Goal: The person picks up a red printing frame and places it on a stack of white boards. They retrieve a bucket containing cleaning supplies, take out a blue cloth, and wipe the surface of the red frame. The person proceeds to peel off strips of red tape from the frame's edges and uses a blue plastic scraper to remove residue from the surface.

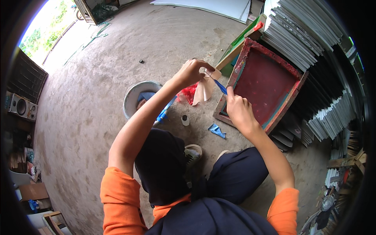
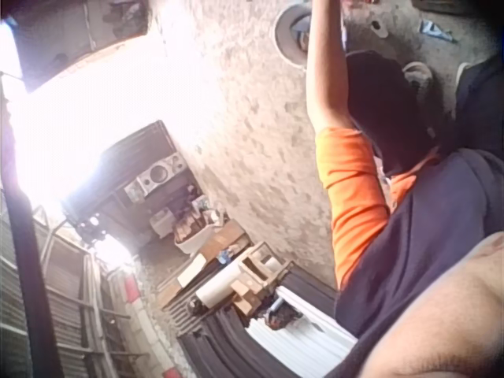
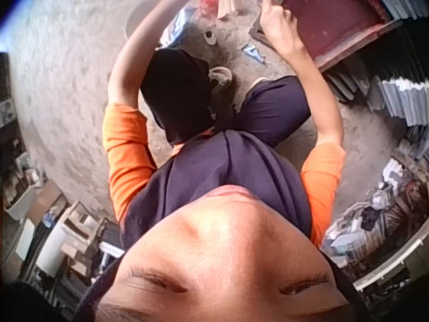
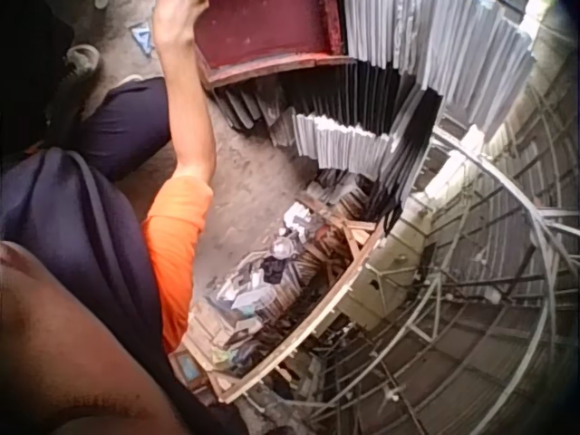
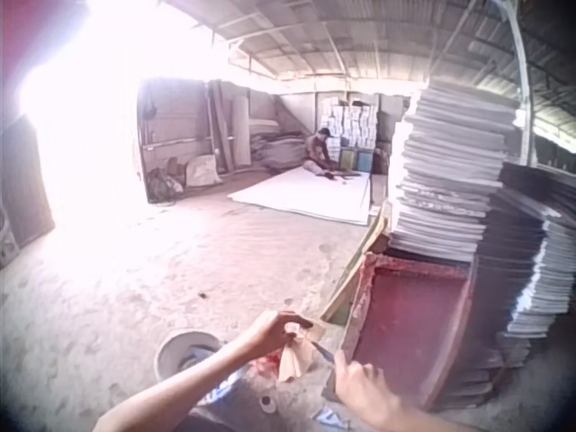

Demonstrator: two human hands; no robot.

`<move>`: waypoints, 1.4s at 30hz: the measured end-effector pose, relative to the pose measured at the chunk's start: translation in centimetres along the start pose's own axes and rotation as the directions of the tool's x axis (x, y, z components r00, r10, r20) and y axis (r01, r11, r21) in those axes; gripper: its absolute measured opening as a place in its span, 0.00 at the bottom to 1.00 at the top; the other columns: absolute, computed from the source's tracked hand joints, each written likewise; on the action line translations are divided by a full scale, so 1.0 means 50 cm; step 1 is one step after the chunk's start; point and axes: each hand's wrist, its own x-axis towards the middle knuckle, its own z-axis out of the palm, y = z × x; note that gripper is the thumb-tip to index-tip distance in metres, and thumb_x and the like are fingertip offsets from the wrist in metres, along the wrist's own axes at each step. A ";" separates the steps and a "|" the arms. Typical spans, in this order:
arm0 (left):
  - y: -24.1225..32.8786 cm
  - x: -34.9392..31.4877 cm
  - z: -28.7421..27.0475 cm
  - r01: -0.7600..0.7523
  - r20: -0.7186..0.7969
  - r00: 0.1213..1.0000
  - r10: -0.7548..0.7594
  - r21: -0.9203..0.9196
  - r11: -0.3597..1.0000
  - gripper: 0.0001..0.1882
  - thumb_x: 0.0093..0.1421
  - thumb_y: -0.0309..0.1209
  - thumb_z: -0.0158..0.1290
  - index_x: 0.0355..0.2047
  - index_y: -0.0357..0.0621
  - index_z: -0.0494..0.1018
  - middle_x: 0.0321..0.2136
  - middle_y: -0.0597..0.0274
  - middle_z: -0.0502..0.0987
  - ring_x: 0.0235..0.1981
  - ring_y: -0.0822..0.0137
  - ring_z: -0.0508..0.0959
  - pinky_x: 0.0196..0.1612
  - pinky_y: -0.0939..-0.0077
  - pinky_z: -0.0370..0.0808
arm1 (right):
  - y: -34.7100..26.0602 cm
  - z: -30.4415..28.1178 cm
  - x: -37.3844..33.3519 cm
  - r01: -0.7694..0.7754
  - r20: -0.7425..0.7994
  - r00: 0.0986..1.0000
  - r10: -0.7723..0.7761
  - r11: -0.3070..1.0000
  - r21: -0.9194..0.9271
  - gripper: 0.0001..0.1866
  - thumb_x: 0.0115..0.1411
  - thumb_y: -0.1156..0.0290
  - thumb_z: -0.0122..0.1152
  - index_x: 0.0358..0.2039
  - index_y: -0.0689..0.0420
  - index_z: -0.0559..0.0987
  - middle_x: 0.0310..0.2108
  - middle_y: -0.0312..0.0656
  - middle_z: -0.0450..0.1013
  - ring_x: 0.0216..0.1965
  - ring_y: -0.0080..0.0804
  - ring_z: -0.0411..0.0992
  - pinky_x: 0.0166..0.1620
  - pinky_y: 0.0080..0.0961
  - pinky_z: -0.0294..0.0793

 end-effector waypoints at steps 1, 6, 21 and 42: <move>0.004 0.001 0.003 0.009 0.017 1.000 -0.009 -0.022 1.000 0.20 0.42 0.17 0.52 0.38 0.46 0.75 0.34 0.61 0.77 0.30 0.66 0.77 0.35 0.74 0.74 | 0.001 0.001 -0.001 -0.007 -0.001 1.000 0.007 1.000 -0.003 0.06 0.59 0.72 0.42 0.33 0.61 0.63 0.19 0.53 0.71 0.25 0.52 0.72 0.25 0.43 0.73; 0.000 0.001 0.012 0.050 0.044 0.998 -0.049 -0.010 0.999 0.20 0.41 0.17 0.52 0.37 0.45 0.76 0.34 0.59 0.78 0.32 0.65 0.77 0.37 0.73 0.73 | -0.004 0.016 0.005 0.052 -0.071 0.996 -0.061 0.991 -0.125 0.06 0.51 0.79 0.48 0.30 0.62 0.64 0.15 0.49 0.71 0.22 0.42 0.75 0.21 0.32 0.75; 0.017 0.011 0.037 0.140 0.137 0.982 -0.130 -0.061 0.988 0.18 0.40 0.17 0.53 0.34 0.46 0.77 0.31 0.54 0.77 0.32 0.58 0.78 0.36 0.71 0.73 | 0.005 0.028 0.001 0.015 -0.005 1.000 -0.016 0.996 -0.086 0.05 0.51 0.79 0.48 0.30 0.62 0.65 0.16 0.50 0.72 0.23 0.43 0.75 0.22 0.33 0.75; 0.012 0.011 -0.001 0.000 -0.245 0.969 -0.014 -0.060 0.998 0.16 0.47 0.22 0.55 0.38 0.48 0.75 0.35 0.60 0.75 0.31 0.66 0.78 0.35 0.76 0.76 | 0.010 -0.069 -0.031 -0.077 -0.066 0.994 0.089 0.982 0.175 0.09 0.60 0.68 0.44 0.34 0.62 0.63 0.23 0.54 0.71 0.27 0.53 0.72 0.26 0.42 0.72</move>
